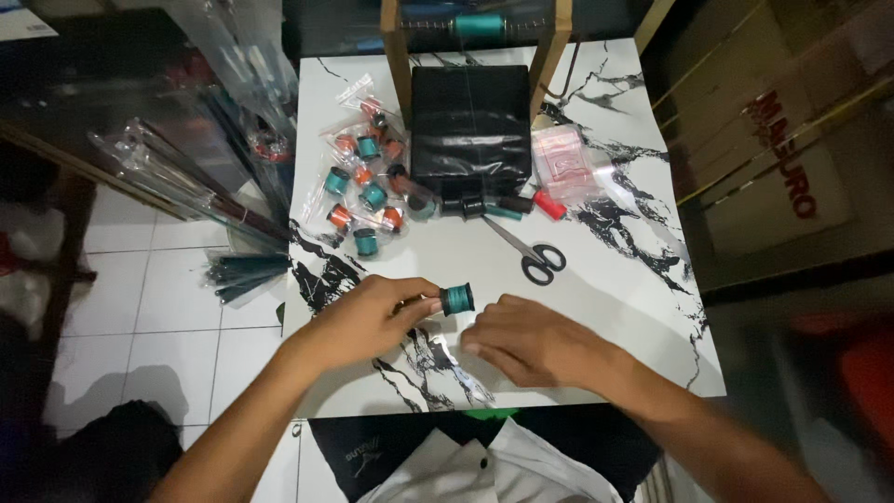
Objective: The person winds teal thread onto a small spool using a brass rod. They handle multiple spools and thread, occasionally using scissors to cut the thread. The person also places a spool into a small plastic bag.
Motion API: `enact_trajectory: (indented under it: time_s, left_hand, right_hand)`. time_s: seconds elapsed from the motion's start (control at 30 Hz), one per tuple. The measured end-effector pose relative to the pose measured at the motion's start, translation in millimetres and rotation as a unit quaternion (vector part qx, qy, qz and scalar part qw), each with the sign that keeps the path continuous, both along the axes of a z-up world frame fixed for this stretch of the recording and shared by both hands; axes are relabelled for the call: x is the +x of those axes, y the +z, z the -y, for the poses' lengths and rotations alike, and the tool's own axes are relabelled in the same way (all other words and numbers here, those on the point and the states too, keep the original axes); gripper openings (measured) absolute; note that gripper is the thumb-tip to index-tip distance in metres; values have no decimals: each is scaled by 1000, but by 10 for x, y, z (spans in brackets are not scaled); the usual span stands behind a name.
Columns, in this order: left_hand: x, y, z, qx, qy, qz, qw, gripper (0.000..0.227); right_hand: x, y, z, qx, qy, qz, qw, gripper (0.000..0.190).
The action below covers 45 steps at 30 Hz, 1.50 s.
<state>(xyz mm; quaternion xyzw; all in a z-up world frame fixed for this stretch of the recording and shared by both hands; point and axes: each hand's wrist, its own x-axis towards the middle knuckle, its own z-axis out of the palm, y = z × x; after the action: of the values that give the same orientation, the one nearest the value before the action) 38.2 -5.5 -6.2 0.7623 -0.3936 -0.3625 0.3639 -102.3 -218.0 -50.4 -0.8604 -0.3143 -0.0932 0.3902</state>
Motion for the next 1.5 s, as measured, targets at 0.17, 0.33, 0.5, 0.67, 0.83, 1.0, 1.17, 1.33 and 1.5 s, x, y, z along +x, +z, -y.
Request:
enact_trajectory:
  time_s: [0.17, 0.33, 0.5, 0.67, 0.83, 1.0, 1.17, 1.33, 1.5]
  left_hand:
    - [-275, 54, 40, 26, -59, -68, 996, 24]
    - [-453, -78, 29, -27, -83, -163, 983, 21]
    - [-554, -95, 62, -102, -6, -218, 971, 25]
    - [-535, -313, 115, -80, 64, -99, 990, 26]
    - [-664, -163, 67, 3, 8, -51, 999, 24]
    - [-619, 98, -22, -81, -78, -148, 983, 20]
    - [-308, 48, -92, -96, 4, -107, 990, 24]
    - [-8, -193, -66, 42, 29, -37, 998, 24]
    - [14, -173, -22, -67, -49, -202, 976, 22]
  right_hand:
    - [56, 104, 366, 74, -71, -39, 994, 15]
    - [-113, -196, 294, 128, -116, -51, 984, 11]
    - [-490, -614, 115, 211, -152, -138, 956, 23]
    - [-666, 73, 32, 105, -106, -134, 980, 25]
    - [-443, 283, 241, -3, -82, -51, 995, 15]
    - [-126, -121, 267, 115, -74, 143, 980, 12]
    - [-114, -265, 34, 4, -34, 29, 999, 13]
    - [132, 260, 77, -19, 0, 35, 999, 11]
    - [466, 179, 230, 68, -111, 78, 988, 13]
